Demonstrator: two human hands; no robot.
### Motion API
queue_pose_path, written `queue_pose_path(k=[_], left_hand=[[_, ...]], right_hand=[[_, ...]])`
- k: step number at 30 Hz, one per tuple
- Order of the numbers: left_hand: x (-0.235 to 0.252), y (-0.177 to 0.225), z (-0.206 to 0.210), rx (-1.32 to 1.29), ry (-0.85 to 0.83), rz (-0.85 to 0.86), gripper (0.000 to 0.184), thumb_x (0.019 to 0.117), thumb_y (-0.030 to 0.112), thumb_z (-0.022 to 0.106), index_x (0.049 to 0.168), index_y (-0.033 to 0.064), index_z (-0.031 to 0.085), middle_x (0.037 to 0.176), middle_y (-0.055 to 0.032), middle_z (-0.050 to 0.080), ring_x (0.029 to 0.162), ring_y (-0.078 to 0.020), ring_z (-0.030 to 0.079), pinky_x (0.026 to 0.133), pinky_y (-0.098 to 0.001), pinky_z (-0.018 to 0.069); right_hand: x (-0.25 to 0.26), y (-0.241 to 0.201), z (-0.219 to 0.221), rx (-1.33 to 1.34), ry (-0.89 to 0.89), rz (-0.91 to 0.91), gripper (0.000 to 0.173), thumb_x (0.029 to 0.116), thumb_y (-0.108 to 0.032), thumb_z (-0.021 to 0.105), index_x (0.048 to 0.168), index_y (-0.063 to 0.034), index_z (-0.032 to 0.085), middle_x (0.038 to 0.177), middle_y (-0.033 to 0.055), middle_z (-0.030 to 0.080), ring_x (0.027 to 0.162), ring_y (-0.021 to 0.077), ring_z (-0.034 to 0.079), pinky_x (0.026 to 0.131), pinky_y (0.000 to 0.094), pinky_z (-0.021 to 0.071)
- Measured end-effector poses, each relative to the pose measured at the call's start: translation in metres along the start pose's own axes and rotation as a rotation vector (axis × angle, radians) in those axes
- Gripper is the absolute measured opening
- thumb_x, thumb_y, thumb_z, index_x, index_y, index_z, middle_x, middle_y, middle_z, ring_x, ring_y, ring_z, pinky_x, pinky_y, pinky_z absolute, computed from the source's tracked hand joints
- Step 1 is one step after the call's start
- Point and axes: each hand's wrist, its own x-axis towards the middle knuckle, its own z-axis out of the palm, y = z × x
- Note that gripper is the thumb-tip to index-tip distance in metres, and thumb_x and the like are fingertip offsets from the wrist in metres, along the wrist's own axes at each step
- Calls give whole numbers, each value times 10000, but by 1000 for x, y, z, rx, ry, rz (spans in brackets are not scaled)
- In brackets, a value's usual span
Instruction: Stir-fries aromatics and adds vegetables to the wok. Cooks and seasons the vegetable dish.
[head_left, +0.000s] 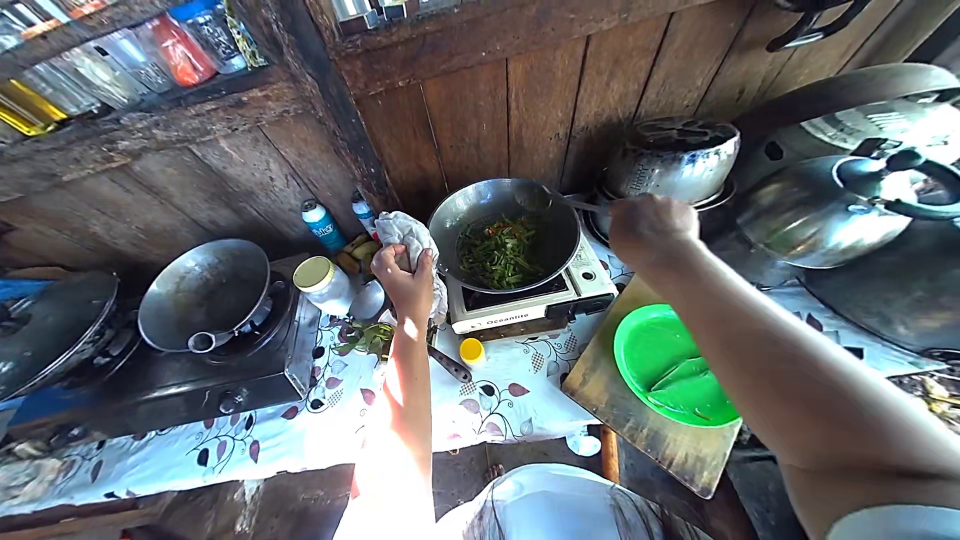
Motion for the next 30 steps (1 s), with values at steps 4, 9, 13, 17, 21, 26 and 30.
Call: queue_pose_path(k=[4, 9, 13, 17, 21, 26, 30], left_hand=[[1, 1, -1, 1, -12, -23, 476, 882, 186, 793, 1230, -46, 566, 1317, -257, 514, 1248, -322, 499, 1066, -426, 421], [1, 0, -1, -3, -14, -16, 461, 874, 176, 799, 1211, -45, 574, 1305, -253, 517, 1233, -313, 507, 1050, -411, 435], [1, -2, 1, -6, 3, 5, 453, 872, 174, 800, 1198, -48, 578, 1298, -257, 524, 1231, -315, 511, 1051, -410, 434], [0, -1, 1, -15, 3, -5, 460, 874, 180, 800, 1206, -44, 574, 1304, -250, 519, 1229, -305, 511, 1050, -405, 432], [1, -2, 0, -16, -4, -5, 462, 874, 173, 797, 1212, -44, 569, 1314, -256, 514, 1243, -313, 503, 1057, -412, 428], [0, 3, 0, 9, -23, -40, 481, 891, 180, 787, 1244, -54, 560, 1341, -272, 504, 1269, -337, 494, 1075, -432, 421], [1, 3, -3, 6, -34, -24, 480, 883, 175, 787, 1237, -58, 561, 1334, -277, 503, 1258, -343, 493, 1068, -441, 419]], right_hand=[[30, -3, 46, 132, -102, -2, 250, 991, -39, 528, 1174, 12, 690, 1216, 314, 664, 1153, 532, 630, 839, 737, 491], [34, 23, 50, 268, -115, -212, 316, 1042, -131, 526, 1298, -152, 710, 1218, 251, 697, 1169, 503, 631, 918, 747, 462], [8, 36, 24, 168, -73, -301, 329, 1077, -138, 504, 1336, -191, 698, 1199, 221, 711, 1143, 477, 648, 910, 710, 477], [3, 27, 39, 35, -71, -258, 357, 1059, -90, 503, 1317, -225, 710, 1213, 221, 705, 1139, 474, 657, 868, 695, 503], [9, 13, 45, 69, -28, -179, 383, 1056, -50, 451, 1345, -167, 675, 1272, 255, 660, 1138, 491, 649, 838, 693, 506], [17, -18, 56, 73, 44, -226, 448, 1003, 36, 481, 1379, -139, 649, 1318, 300, 607, 1133, 507, 630, 891, 681, 472], [22, -8, 60, -35, 54, -279, 425, 984, 34, 531, 1332, -147, 694, 1330, 293, 602, 1183, 490, 598, 973, 690, 410]])
